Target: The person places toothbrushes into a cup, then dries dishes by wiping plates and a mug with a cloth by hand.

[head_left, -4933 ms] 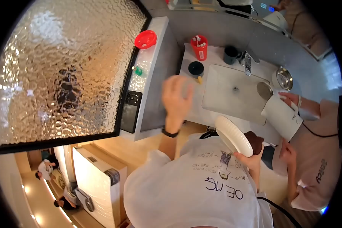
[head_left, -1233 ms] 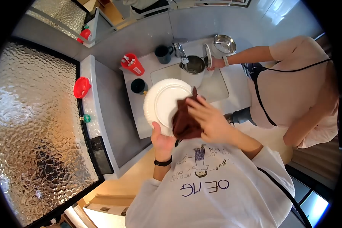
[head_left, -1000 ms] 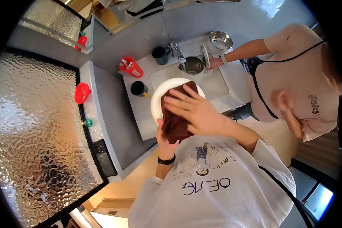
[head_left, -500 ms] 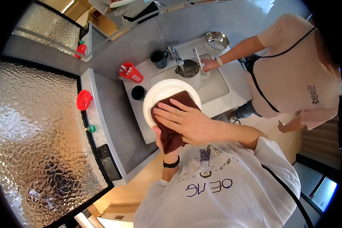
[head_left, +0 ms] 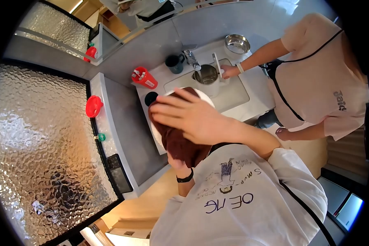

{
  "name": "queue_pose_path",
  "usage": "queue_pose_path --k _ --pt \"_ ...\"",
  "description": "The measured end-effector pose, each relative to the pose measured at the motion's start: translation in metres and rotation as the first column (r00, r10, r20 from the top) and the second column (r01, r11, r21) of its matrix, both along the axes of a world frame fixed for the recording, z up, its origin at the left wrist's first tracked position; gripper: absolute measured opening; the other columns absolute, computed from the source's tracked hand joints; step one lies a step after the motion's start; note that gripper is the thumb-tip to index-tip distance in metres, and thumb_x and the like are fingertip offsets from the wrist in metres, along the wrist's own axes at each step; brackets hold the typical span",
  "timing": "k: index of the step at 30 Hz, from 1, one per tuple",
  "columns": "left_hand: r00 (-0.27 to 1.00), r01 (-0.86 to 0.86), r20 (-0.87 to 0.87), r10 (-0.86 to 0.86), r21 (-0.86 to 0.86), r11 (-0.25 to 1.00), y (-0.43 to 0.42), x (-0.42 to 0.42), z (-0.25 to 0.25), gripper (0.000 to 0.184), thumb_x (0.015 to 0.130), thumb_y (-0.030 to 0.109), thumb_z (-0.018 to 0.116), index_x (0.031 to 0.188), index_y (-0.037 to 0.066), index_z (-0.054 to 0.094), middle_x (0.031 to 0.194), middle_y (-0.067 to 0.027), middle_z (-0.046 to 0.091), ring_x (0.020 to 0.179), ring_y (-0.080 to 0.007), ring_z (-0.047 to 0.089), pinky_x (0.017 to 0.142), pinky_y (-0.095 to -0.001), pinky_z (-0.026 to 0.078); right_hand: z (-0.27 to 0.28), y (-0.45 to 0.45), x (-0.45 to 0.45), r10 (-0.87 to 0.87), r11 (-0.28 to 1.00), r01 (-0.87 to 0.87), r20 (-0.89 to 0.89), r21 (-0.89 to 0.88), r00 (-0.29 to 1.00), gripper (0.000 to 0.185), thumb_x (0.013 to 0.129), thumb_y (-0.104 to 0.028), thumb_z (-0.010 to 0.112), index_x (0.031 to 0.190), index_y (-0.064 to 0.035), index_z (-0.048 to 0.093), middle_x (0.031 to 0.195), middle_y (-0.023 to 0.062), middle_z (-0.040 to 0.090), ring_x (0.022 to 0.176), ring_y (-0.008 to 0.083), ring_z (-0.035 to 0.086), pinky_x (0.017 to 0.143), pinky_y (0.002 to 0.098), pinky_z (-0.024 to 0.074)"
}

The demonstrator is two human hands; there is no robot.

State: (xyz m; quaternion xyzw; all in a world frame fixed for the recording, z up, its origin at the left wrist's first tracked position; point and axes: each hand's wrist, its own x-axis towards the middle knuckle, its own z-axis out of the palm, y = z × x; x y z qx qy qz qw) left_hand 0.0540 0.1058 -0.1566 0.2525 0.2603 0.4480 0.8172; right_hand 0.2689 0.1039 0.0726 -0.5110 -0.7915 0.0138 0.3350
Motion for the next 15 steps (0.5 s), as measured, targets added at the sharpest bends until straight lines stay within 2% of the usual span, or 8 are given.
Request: queue_pose_path --k 1,3,7,11,12,13,14,15 --pt "1.0 -0.006 -0.002 0.006 -0.001 1.0 -0.004 0.008 0.024 0.072 0.093 0.046 0.054 0.148 0.009 0.025 0.148 -0.0112 0.036 0.134 -0.0281 0.036 0.109 -0.0451 0.034 0.002 -0.003 0.007 -0.046 0.999 0.046 0.003 -0.022 0.999 0.057 0.067 -0.003 0.061 0.124 -0.0039 0.054 0.135 0.0094 0.049 0.132 0.027 0.039 0.111 0.0453 0.0284" --pt "0.926 0.185 0.294 -0.235 0.189 0.964 -0.014 0.039 0.104 0.083 0.088 0.047 0.062 0.149 0.006 0.021 0.149 -0.0114 0.034 0.137 -0.0298 0.034 0.112 -0.0474 0.029 0.0 -0.014 0.027 -0.065 0.992 0.058 -0.068 -0.11 0.996 0.068 0.067 0.005 0.053 0.134 -0.004 0.046 0.141 0.0127 0.044 0.135 0.0317 0.036 0.112 0.0463 0.0267" --pt "0.92 0.134 0.335 -0.204 0.221 0.966 -0.026 0.053 0.114 0.089 0.085 0.05 0.065 0.148 0.005 0.023 0.151 -0.0121 0.031 0.137 -0.0317 0.033 0.113 -0.0507 0.026 -0.009 -0.035 0.063 -0.005 0.974 -0.087 -0.399 -0.211 0.917 0.069 0.074 0.004 0.048 0.142 0.0 0.036 0.146 0.0183 0.038 0.137 0.0358 0.033 0.115 0.0423 0.0219" --pt "0.761 0.133 0.578 -0.295 0.307 0.943 -0.028 0.068 0.12 0.072 0.094 0.047 0.052 0.149 0.009 0.024 0.154 -0.013 0.025 0.141 -0.0346 0.023 0.116 -0.0539 0.019 -0.027 -0.055 0.066 0.085 0.994 -0.107 -0.685 0.01 0.724 0.053 0.093 -0.012 0.045 0.142 0.0019 0.035 0.149 0.0193 0.035 0.137 0.0346 0.035 0.113 0.0364 0.0234" --pt "0.969 0.032 0.225 -0.102 0.297 0.954 -0.034 0.07 0.121 0.07 0.095 0.047 0.049 0.148 0.009 0.026 0.153 -0.0131 0.026 0.141 -0.0349 0.024 0.115 -0.0542 0.02 -0.032 -0.058 0.062 0.052 0.998 -0.049 -0.747 0.027 0.663 0.054 0.095 -0.019 0.044 0.143 0.0024 0.033 0.147 0.0184 0.036 0.136 0.0318 0.034 0.112 0.0359 0.0232" --pt "0.978 -0.067 -0.167 0.127 0.325 0.943 -0.039 0.071 0.122 0.067 0.095 0.046 0.047 0.148 0.009 0.027 0.153 -0.0132 0.027 0.14 -0.0352 0.025 0.115 -0.0544 0.021 -0.04 -0.063 0.056 0.022 0.999 0.013 -0.806 0.037 0.591 0.055 0.098 -0.026 0.043 0.144 0.0029 0.032 0.145 0.0174 0.038 0.136 0.0289 0.034 0.112 0.0353 0.023" --pt "0.842 0.029 0.517 -0.154 0.242 0.97 -0.034 0.081 0.127 0.067 0.097 0.048 0.043 0.147 0.008 0.027 0.152 -0.0129 0.029 0.139 -0.0354 0.029 0.114 -0.0527 0.024 -0.056 -0.07 0.047 0.04 0.999 0.007 -0.81 0.054 0.585 0.055 0.098 -0.026 0.043 0.144 0.0029 0.032 0.145 0.0174 0.038 0.136 0.0289 0.034 0.112 0.0353 0.023" --pt "0.847 0.029 0.507 -0.162 0.26 0.965 -0.04 0.089 0.134 0.067 0.097 0.048 0.043 0.147 0.008 0.027 0.152 -0.0129 0.029 0.139 -0.0354 0.029 0.114 -0.0527 0.024 -0.077 -0.08 0.037 -0.033 0.997 -0.048 -0.922 -0.055 0.386 0.059 0.098 -0.03 0.043 0.144 0.0034 0.028 0.145 0.0167 0.038 0.136 0.0284 0.034 0.112 0.0356 0.0225"
